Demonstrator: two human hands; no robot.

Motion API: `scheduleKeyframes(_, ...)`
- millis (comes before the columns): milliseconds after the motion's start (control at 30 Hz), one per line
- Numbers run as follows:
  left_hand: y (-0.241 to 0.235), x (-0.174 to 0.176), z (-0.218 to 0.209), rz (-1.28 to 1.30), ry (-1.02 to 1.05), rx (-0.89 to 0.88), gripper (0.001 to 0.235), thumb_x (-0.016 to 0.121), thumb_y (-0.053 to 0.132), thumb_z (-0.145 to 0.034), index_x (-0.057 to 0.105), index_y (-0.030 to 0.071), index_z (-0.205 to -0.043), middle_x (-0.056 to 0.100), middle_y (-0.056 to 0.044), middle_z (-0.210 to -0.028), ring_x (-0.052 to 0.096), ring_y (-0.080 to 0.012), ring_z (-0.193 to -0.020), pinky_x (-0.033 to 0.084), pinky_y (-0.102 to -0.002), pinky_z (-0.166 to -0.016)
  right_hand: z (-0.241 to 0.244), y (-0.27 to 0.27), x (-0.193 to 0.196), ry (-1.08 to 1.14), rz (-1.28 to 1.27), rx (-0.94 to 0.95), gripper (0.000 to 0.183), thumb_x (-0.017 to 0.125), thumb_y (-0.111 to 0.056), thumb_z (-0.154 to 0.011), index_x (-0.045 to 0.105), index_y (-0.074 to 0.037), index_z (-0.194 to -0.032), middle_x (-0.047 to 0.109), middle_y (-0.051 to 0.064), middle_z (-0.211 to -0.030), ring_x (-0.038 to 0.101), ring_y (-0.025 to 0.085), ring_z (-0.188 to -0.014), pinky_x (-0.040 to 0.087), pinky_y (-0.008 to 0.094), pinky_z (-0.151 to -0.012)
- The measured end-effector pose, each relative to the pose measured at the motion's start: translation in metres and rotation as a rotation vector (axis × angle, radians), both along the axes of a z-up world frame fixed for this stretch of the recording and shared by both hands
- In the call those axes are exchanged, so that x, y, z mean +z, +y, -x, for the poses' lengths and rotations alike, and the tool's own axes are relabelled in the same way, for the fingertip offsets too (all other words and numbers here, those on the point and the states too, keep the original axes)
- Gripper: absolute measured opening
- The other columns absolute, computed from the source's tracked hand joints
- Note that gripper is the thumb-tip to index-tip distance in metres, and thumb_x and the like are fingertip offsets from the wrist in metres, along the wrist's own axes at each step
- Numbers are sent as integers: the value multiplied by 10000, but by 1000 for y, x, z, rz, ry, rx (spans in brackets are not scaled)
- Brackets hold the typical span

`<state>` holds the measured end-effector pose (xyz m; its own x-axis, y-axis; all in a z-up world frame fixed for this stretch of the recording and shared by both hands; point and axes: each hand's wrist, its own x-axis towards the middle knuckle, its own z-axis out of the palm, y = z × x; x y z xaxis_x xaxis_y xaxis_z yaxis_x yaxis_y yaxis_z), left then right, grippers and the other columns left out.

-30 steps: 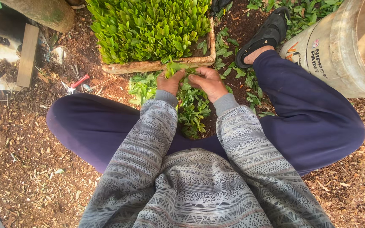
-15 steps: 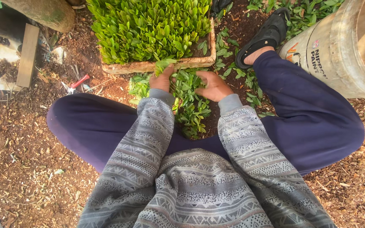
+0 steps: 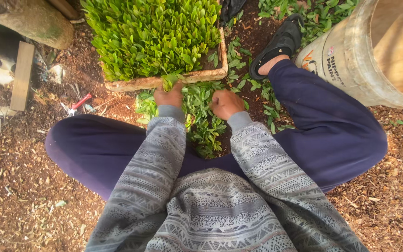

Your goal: The person sits cross-legged on the ground and repeatedly plucks small green leaves from a dense plant in a rectangular planter. The harvested leaves are gathered in the hands and periodically dropped into a nearby bucket.

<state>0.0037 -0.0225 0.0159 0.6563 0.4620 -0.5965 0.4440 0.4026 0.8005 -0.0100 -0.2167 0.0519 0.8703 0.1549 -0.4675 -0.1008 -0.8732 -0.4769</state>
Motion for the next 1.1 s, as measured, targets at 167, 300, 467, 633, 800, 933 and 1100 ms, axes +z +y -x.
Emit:
scheduleKeyframes(167,-7,-7,5,-391,-163,-333,202,825,124,-802,779,86,-996,788,-42,-923,735,-152,-793,596,-287,-736,-4,2,20,-149,-48,67,699,784,-83,-699,613,-144,-1374,644,168,-1117,652,366,-1008,504,491,-839)
scheduleKeyframes(300,-17,-9,8,-550,-40,-543,278,823,243,-793,787,126,-1043,792,-74,-929,749,-177,-804,583,-331,-759,-11,13,4,-125,-378,-84,477,809,-167,-778,685,-73,-1229,698,143,-1050,696,304,-948,548,411,-807)
scheduleKeyframes(467,-23,-3,4,-626,-85,-675,318,864,268,-789,777,98,-1043,776,-113,-926,730,-208,-800,568,-336,-770,-20,7,-27,-226,-495,-93,178,773,-118,-850,759,-32,-1005,750,106,-872,728,210,-789,562,342,-740)
scheduleKeyframes(633,-33,3,-6,-414,-197,-557,224,821,170,-826,762,88,-1026,743,-53,-831,644,-138,-716,536,-303,-690,-57,-17,-38,-186,-493,-282,108,737,-108,-892,767,-30,-960,747,104,-814,673,175,-727,539,330,-654)
scheduleKeyframes(800,-31,8,-14,-281,-163,-471,119,788,100,-875,753,64,-983,727,1,-822,611,-77,-695,512,-236,-658,-120,-14,-45,-332,-517,-450,177,746,-105,-830,737,-32,-992,771,91,-873,691,144,-748,555,309,-682)
scheduleKeyframes(933,-31,9,-22,-201,-159,-431,124,782,92,-874,754,57,-990,714,3,-813,580,-62,-676,486,-228,-613,-140,-4,-46,-434,-428,-355,228,731,-124,-808,752,-41,-1019,763,144,-929,728,234,-823,559,372,-787)
scheduleKeyframes(1100,-31,5,-22,-170,-178,-424,128,779,94,-880,745,48,-993,690,19,-796,560,-45,-664,475,-223,-592,-147,7,-51,-485,-140,-320,198,789,-208,-805,762,-47,-918,700,188,-913,645,376,-920,506,470,-860)
